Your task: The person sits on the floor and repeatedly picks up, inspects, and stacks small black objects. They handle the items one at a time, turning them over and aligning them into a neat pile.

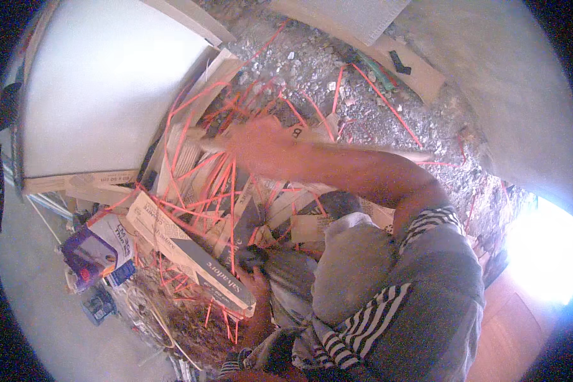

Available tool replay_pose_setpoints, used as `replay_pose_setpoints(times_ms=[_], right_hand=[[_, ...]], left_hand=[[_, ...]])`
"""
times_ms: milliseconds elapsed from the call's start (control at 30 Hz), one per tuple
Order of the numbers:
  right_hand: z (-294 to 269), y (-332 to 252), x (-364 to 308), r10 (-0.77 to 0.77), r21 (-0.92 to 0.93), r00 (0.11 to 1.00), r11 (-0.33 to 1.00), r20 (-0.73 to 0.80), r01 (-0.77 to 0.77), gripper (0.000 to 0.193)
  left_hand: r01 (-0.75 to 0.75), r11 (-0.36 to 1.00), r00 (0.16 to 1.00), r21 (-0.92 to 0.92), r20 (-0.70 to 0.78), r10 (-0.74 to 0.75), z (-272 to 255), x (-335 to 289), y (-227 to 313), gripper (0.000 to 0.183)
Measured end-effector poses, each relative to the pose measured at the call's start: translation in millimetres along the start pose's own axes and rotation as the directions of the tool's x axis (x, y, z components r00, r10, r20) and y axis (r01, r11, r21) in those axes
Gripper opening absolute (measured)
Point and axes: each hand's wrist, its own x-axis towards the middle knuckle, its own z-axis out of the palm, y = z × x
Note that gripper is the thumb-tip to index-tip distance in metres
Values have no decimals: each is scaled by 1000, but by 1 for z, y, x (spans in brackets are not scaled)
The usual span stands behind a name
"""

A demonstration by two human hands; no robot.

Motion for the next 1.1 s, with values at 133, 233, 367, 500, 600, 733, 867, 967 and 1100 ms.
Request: replay_pose_setpoints(times_ms=[133,233,367,500,600,733,867,967,1100], right_hand=[[24,-26,-1,-48,400,997,916,52,23,27],[74,-39,-5,201,670,927,645,316,-368,23],[125,-54,-7,225,825,970,529,91,-200,25],[135,-44,-3,176,975,976,154,131,-159,30],[129,-23,13,218,937,921,61,324,-344,34],[120,33,27,299,864,930,386,213,-322,33],[116,107,3,452,406,837,858,-307,-314,31],[113,142,-13,455,42,854,887,-252,-460,30],[107,152,-15,433,108,897,900,-91,-423,26]], left_hand=[[10,995,1000,-103,6,-9,0,2,7,66],[-16,992,1000,-124,22,19,-2,3,5,76],[32,999,998,16,55,-33,-4,3,1,79],[-9,999,999,-31,38,11,-3,3,4,76],[18,999,999,-32,33,-17,-2,3,11,72],[-27,999,998,-23,-51,26,-2,1,22,67],[-37,999,998,-15,-47,37,-1,2,21,66],[-32,999,999,9,-2,32,-1,4,15,71],[2,998,1000,61,12,-3,-6,4,9,73]])
